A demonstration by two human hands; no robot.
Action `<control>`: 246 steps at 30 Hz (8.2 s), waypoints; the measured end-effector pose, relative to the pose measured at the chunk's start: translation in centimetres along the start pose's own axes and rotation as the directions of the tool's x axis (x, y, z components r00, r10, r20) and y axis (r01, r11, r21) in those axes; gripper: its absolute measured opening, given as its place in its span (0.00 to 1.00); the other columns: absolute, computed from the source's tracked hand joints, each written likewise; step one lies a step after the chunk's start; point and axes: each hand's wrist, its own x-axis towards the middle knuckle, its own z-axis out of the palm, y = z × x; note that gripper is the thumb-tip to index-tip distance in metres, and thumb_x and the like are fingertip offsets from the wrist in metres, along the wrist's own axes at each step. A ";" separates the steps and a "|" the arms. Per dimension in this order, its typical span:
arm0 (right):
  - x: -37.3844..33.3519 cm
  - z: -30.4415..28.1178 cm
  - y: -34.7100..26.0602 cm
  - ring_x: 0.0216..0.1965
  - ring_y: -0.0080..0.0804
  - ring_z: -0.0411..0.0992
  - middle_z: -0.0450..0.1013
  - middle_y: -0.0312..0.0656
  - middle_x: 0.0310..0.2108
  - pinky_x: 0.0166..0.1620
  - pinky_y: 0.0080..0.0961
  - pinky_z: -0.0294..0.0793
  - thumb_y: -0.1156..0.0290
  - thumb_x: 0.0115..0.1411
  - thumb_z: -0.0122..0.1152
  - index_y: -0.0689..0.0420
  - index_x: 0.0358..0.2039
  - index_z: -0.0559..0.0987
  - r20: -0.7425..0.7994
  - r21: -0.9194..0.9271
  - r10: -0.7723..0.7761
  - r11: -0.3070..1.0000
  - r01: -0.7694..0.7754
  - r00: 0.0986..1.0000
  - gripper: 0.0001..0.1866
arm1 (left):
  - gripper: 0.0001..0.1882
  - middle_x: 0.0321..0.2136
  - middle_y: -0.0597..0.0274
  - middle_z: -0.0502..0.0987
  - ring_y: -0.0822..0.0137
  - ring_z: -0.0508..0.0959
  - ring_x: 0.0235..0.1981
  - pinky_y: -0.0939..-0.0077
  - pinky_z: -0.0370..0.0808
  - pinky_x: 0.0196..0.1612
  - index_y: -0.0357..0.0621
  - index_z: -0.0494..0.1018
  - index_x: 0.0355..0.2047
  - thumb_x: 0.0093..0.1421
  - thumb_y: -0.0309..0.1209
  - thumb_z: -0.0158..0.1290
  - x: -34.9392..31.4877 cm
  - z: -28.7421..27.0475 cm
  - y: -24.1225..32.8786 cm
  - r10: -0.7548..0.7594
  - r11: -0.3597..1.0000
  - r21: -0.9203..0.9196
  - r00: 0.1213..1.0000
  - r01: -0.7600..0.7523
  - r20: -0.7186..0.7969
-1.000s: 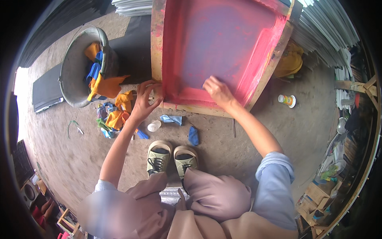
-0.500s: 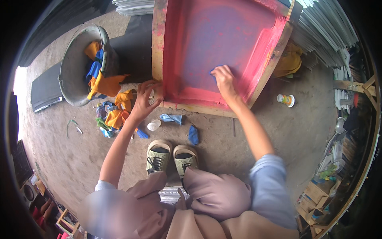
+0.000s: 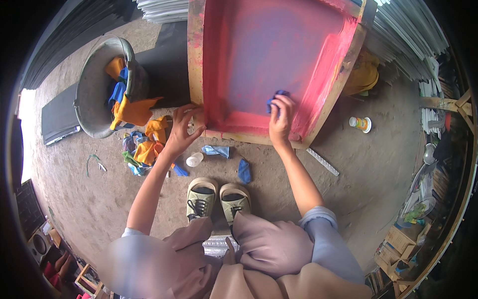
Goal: The person sits on the floor and cleans a rectangular printing plate with a unicorn design using a blue cloth and a liquid from a small bottle. They repeatedly wipe the surface, flip the plate, and reapply liquid to continue cleaning.
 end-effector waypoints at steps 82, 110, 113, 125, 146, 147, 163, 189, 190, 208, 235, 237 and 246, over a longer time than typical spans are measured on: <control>9.5 8.0 -4.2 0.67 0.45 0.43 0.47 0.49 0.66 0.66 0.44 0.41 0.48 0.59 0.49 0.59 0.57 0.66 0.540 -0.438 -0.217 0.753 0.491 0.813 0.32 | 0.38 0.66 0.46 0.41 0.53 0.42 0.67 0.49 0.43 0.66 0.37 0.44 0.64 0.53 0.19 0.44 0.8 0.5 0.4 0.043 0.885 0.459 0.995 -0.078 0.085; -3.6 -3.4 -2.2 0.62 0.38 0.57 0.62 0.49 0.59 0.63 0.35 0.57 0.75 0.60 0.49 0.63 0.56 0.66 0.705 -0.004 -0.209 0.954 0.299 0.678 0.22 | 0.38 0.66 0.52 0.44 0.53 0.47 0.66 0.51 0.49 0.65 0.43 0.50 0.63 0.52 0.21 0.51 0.1 0.4 0.1 0.090 0.968 0.235 0.996 -0.091 0.015; -6.8 -5.4 -4.2 0.62 0.42 0.57 0.59 0.52 0.60 0.62 0.43 0.56 0.61 0.64 0.49 0.65 0.57 0.65 0.784 0.016 -0.136 0.980 0.200 0.605 0.26 | 0.38 0.65 0.50 0.47 0.52 0.51 0.65 0.54 0.56 0.62 0.41 0.49 0.63 0.52 0.21 0.50 0.3 1.0 0.4 0.123 0.962 0.249 0.992 -0.114 -0.022; 7.1 -9.7 5.0 0.61 0.54 0.52 0.50 0.64 0.61 0.62 0.40 0.51 0.49 0.54 0.61 0.67 0.61 0.54 -0.091 -0.173 0.575 0.795 -0.581 0.813 0.46 | 0.42 0.53 0.41 0.64 0.47 0.65 0.55 0.63 0.63 0.57 0.36 0.49 0.62 0.53 0.33 0.60 6.3 -0.7 -0.2 -0.022 0.999 -0.030 0.985 0.017 -0.170; 14.8 -23.3 -1.1 0.47 0.43 0.73 0.73 0.57 0.44 0.49 0.31 0.69 0.62 0.51 0.67 0.69 0.50 0.69 -0.297 0.073 0.267 0.964 -0.257 0.917 0.32 | 0.32 0.45 0.55 0.70 0.66 0.72 0.45 0.73 0.69 0.49 0.35 0.57 0.56 0.53 0.27 0.58 5.4 -5.6 14.0 -0.013 0.811 -0.545 0.926 -0.211 -0.377; 15.8 -24.4 -2.7 0.45 0.42 0.74 0.74 0.56 0.43 0.48 0.31 0.70 0.62 0.51 0.67 0.68 0.50 0.70 -0.279 0.113 0.276 0.960 -0.255 0.920 0.31 | 0.30 0.44 0.56 0.70 0.66 0.72 0.44 0.74 0.69 0.48 0.36 0.58 0.55 0.53 0.26 0.58 5.3 -6.8 15.3 -0.013 0.811 -0.534 0.903 -0.241 -0.428; 11.0 -23.9 -20.5 0.58 0.61 0.56 0.52 0.61 0.59 0.54 0.47 0.64 0.55 0.58 0.55 0.58 0.61 0.56 -0.216 -0.340 0.001 0.937 -0.077 0.976 0.36 | 0.26 0.30 0.58 0.76 0.74 0.75 0.26 0.80 0.73 0.29 0.39 0.59 0.43 0.45 0.25 0.58 -4.0 -18.1 28.3 -0.158 0.809 -0.541 0.802 -0.230 -0.577; 6.6 -13.2 -20.0 0.42 0.53 0.73 0.75 0.54 0.38 0.43 0.37 0.72 0.69 0.55 0.57 0.62 0.38 0.77 0.276 0.152 0.002 0.987 -0.046 0.961 0.13 | 0.34 0.31 0.44 0.76 0.52 0.77 0.33 0.65 0.72 0.42 0.37 0.59 0.46 0.39 0.32 0.62 -1.8 -16.3 24.7 -0.274 0.937 -0.348 0.704 0.040 -0.655; 8.9 -12.6 -23.0 0.44 0.48 0.73 0.75 0.53 0.40 0.46 0.34 0.71 0.64 0.60 0.53 0.61 0.43 0.77 0.232 0.196 0.177 0.955 -0.224 0.956 0.15 | 0.34 0.31 0.44 0.76 0.51 0.77 0.34 0.65 0.72 0.43 0.37 0.59 0.46 0.39 0.31 0.62 -1.9 -16.4 24.2 -0.271 0.938 -0.343 0.706 0.042 -0.655; 14.2 -11.9 -29.6 0.61 0.33 0.54 0.56 0.44 0.59 0.61 0.28 0.51 0.55 0.67 0.42 0.61 0.61 0.57 0.086 0.830 0.162 0.534 -0.161 0.983 0.29 | 0.30 0.22 0.46 0.76 0.45 0.78 0.27 0.58 0.73 0.30 0.42 0.62 0.40 0.37 0.33 0.64 -0.9 -13.6 28.1 0.022 0.997 -0.052 0.838 -0.061 -0.546; 13.0 -24.3 -30.5 0.36 0.19 0.68 0.70 0.35 0.36 0.41 0.18 0.68 0.71 0.49 0.68 0.60 0.43 0.70 -0.123 0.717 0.285 0.688 -0.113 0.951 0.22 | 0.21 0.43 0.51 0.77 0.62 0.73 0.50 0.70 0.66 0.54 0.39 0.66 0.53 0.65 0.40 0.44 -2.6 -11.9 32.9 0.077 0.630 -0.695 0.918 -0.347 -0.388; 12.8 -26.4 -31.3 0.40 0.22 0.69 0.71 0.37 0.40 0.46 0.20 0.66 0.71 0.48 0.67 0.63 0.45 0.72 -0.060 0.764 0.285 0.630 -0.140 0.957 0.24 | 0.29 0.42 0.47 0.77 0.56 0.75 0.48 0.68 0.68 0.52 0.39 0.66 0.53 0.61 0.49 0.47 0.5 -11.4 29.0 -0.051 0.752 -0.619 0.916 -0.227 -0.397; 11.1 -33.4 -25.0 0.43 0.35 0.68 0.67 0.45 0.45 0.44 0.30 0.68 0.54 0.45 0.64 0.64 0.53 0.66 0.117 0.810 0.393 0.494 -0.317 0.912 0.39 | 0.51 0.48 0.39 0.69 0.52 0.69 0.52 0.69 0.63 0.55 0.27 0.59 0.55 0.54 0.69 0.40 6.3 -9.6 18.6 -0.329 0.757 -0.619 0.940 0.210 -0.085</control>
